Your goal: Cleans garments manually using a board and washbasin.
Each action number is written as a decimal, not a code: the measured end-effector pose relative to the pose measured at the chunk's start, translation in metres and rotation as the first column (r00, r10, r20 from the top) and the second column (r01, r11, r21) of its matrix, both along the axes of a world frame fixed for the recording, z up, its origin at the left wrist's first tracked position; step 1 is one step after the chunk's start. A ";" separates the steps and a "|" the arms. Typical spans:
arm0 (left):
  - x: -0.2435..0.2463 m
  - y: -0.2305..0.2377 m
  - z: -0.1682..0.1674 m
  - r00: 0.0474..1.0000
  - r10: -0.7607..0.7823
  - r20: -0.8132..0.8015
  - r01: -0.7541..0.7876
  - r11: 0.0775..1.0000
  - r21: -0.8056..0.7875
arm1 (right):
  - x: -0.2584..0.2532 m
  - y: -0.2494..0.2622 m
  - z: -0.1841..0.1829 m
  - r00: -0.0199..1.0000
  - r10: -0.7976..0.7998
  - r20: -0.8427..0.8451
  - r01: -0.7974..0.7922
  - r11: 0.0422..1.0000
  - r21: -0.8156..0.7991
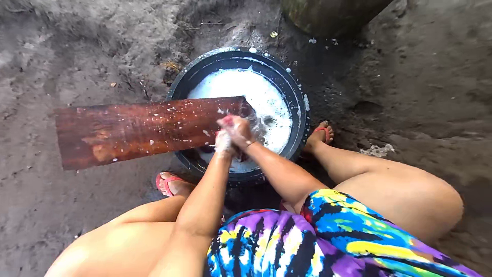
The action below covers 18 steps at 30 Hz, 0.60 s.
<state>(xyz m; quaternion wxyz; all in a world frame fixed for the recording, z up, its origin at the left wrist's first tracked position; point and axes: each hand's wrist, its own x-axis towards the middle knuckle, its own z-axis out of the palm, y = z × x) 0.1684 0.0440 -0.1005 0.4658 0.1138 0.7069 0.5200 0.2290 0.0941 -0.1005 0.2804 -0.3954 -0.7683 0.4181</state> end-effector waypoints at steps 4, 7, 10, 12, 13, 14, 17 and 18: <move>-0.012 0.004 -0.025 0.792 -0.533 -0.299 0.446 0.839 -0.313 | 0.048 0.032 -0.067 0.863 0.149 0.483 -0.078 0.983 -0.163; -0.020 -0.015 -0.082 0.416 -0.873 -0.253 0.653 0.481 -0.585 | 0.071 0.013 -0.107 0.609 0.444 0.657 -0.360 0.893 -0.270; -0.022 -0.021 -0.108 0.243 -0.969 -0.044 0.711 0.209 -0.671 | 0.072 0.010 -0.116 0.367 0.609 0.703 -0.353 0.791 -0.500; -0.023 -0.020 -0.117 0.242 -0.970 0.004 0.737 0.181 -0.651 | 0.062 0.012 -0.116 0.332 0.645 0.689 -0.223 0.763 -0.607; -0.025 -0.017 -0.115 0.258 -0.966 0.037 0.745 0.174 -0.644 | 0.054 0.014 -0.118 0.349 0.634 0.690 -0.170 0.767 -0.618; -0.028 -0.014 -0.109 0.263 -0.959 0.100 0.751 0.139 -0.645 | 0.050 0.016 -0.121 0.358 0.628 0.691 -0.138 0.768 -0.626; -0.029 -0.003 -0.095 0.175 -0.954 0.243 0.743 -0.034 -0.668 | 0.048 0.024 -0.125 0.330 0.650 0.684 -0.142 0.751 -0.645; -0.026 0.001 -0.093 0.109 -0.965 0.238 0.747 -0.078 -0.660 | 0.048 0.029 -0.120 0.319 0.672 0.668 -0.165 0.734 -0.659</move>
